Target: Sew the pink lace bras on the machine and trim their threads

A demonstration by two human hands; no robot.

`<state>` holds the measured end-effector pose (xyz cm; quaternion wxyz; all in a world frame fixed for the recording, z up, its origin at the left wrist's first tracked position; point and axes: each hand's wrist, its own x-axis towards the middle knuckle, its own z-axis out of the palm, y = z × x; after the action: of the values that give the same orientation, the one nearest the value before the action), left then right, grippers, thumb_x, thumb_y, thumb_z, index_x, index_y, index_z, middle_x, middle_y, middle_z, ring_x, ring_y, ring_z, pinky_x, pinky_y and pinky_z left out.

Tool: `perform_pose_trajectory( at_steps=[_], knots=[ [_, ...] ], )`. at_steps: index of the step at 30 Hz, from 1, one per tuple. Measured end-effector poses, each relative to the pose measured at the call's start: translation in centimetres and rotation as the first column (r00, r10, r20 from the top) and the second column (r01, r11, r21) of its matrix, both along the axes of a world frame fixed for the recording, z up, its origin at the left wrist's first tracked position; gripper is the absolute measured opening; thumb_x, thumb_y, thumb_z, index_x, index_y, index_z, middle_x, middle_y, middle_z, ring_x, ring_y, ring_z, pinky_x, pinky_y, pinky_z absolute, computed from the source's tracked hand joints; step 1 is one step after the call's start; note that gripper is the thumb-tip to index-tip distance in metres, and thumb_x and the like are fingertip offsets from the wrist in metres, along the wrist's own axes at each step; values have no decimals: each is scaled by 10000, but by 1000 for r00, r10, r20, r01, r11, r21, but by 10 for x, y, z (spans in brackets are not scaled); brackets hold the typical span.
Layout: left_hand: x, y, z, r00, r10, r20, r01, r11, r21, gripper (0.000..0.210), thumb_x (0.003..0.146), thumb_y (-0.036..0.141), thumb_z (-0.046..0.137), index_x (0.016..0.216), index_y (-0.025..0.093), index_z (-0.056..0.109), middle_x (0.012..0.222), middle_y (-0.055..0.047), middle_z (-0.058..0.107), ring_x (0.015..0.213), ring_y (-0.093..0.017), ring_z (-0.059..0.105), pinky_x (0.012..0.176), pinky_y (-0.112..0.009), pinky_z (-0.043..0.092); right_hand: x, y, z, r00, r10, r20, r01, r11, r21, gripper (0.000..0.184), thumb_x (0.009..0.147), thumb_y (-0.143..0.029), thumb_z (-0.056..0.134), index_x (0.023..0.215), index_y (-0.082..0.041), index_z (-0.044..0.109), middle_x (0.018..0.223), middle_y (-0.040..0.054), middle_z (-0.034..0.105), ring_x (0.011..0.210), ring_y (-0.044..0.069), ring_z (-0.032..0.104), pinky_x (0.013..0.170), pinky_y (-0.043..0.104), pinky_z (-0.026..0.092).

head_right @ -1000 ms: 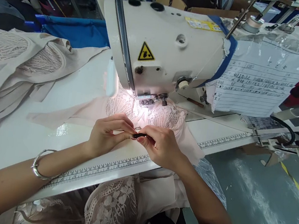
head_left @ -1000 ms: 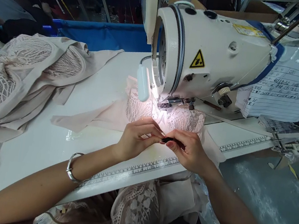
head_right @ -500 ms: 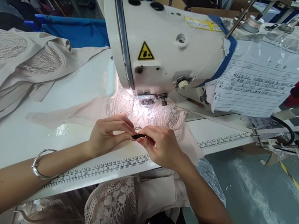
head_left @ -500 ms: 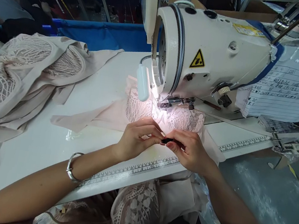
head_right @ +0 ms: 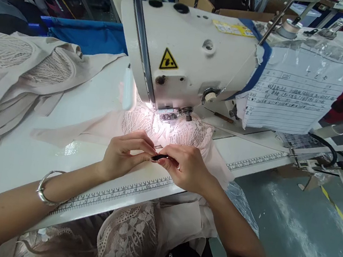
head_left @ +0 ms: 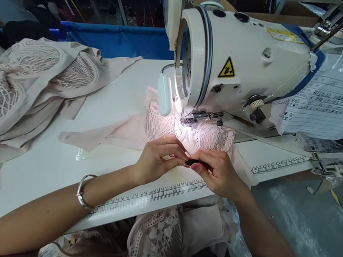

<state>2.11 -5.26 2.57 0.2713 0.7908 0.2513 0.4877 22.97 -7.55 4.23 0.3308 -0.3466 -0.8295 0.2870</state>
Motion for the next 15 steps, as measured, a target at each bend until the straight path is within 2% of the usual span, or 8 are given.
perform_pose_trajectory(
  at_steps=[6, 15],
  knots=[
    [0, 0, 0, 1000, 19, -13, -19, 1000, -6, 149, 933, 254, 711, 803, 186, 736, 781, -12, 724, 712, -115, 667, 649, -250, 554, -2, 1, -1, 999, -16, 35, 15, 1000, 27, 205, 1019, -298, 536, 926, -173, 670, 735, 6, 661, 622, 116, 544, 579, 248, 366],
    [0, 0, 0, 1000, 20, -7, -20, 1000, -4, 132, 918, 240, 728, 798, 187, 740, 774, -9, 724, 701, -111, 665, 638, -241, 553, -4, 2, -7, 999, -20, -40, 19, 999, -28, 265, 1024, -331, 532, 869, -173, 677, 689, -2, 642, 586, 105, 527, 559, 240, 364]
  ],
)
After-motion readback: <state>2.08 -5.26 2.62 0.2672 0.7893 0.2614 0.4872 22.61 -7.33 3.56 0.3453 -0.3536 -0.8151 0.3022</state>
